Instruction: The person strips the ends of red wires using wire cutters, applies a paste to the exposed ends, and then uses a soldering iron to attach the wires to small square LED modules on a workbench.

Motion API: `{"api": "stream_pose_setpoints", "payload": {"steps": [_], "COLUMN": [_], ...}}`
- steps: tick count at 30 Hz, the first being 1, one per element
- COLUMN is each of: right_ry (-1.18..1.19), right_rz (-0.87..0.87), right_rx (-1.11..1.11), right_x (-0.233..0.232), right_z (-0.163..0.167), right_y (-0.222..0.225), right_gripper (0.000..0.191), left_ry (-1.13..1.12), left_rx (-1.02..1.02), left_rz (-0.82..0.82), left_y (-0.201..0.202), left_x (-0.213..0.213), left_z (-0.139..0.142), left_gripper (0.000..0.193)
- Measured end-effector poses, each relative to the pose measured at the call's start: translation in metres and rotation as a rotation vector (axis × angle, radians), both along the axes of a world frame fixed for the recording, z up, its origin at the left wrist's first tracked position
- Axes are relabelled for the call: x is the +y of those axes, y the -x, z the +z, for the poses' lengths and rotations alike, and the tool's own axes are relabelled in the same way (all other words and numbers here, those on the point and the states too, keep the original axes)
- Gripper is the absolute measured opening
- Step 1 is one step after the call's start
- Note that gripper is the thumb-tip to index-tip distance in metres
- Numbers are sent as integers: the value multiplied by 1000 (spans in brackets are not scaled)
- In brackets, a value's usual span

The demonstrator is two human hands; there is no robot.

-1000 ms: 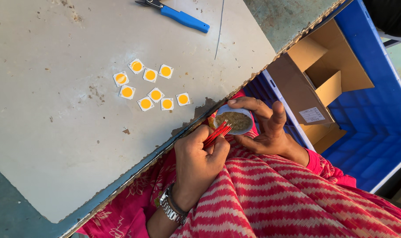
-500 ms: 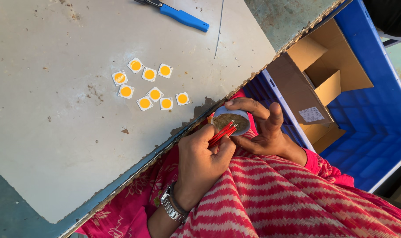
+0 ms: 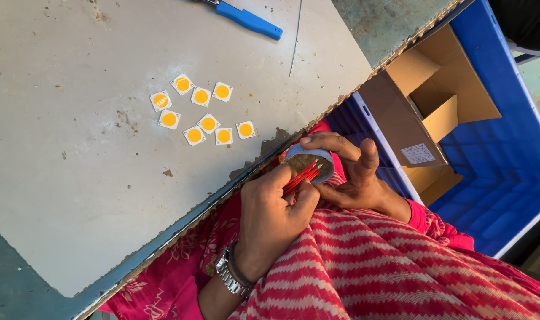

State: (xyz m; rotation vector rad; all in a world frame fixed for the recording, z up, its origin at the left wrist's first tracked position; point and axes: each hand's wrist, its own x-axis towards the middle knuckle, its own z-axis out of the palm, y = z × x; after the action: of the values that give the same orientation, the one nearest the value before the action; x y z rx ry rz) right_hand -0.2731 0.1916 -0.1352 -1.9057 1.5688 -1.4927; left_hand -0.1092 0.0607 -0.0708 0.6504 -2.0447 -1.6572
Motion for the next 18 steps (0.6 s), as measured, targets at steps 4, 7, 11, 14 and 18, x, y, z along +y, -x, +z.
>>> {"api": "stream_pose_setpoints", "payload": {"steps": [4, 7, 11, 14, 18], "right_ry": [12, 7, 7, -14, -12], "right_rz": [2, 7, 9, -4, -21], "right_rx": [-4, -4, -10, -17, -49], "right_x": [-1, -2, -2, 0, 1], "right_z": [0, 1, 1, 1, 0], "right_y": [-3, -4, -3, -1, 2], "right_gripper": [133, 132, 133, 132, 134], "left_ry": [-14, -40, -12, 29, 50], "left_rx": [10, 17, -2, -19, 52], "left_rz": [-24, -37, -32, -18, -14], "left_y": [1, 1, 0, -1, -3], "left_x": [-1, -2, -1, -1, -1], "left_z": [3, 4, 2, 0, -1], "left_gripper": [13, 9, 15, 22, 16]}}
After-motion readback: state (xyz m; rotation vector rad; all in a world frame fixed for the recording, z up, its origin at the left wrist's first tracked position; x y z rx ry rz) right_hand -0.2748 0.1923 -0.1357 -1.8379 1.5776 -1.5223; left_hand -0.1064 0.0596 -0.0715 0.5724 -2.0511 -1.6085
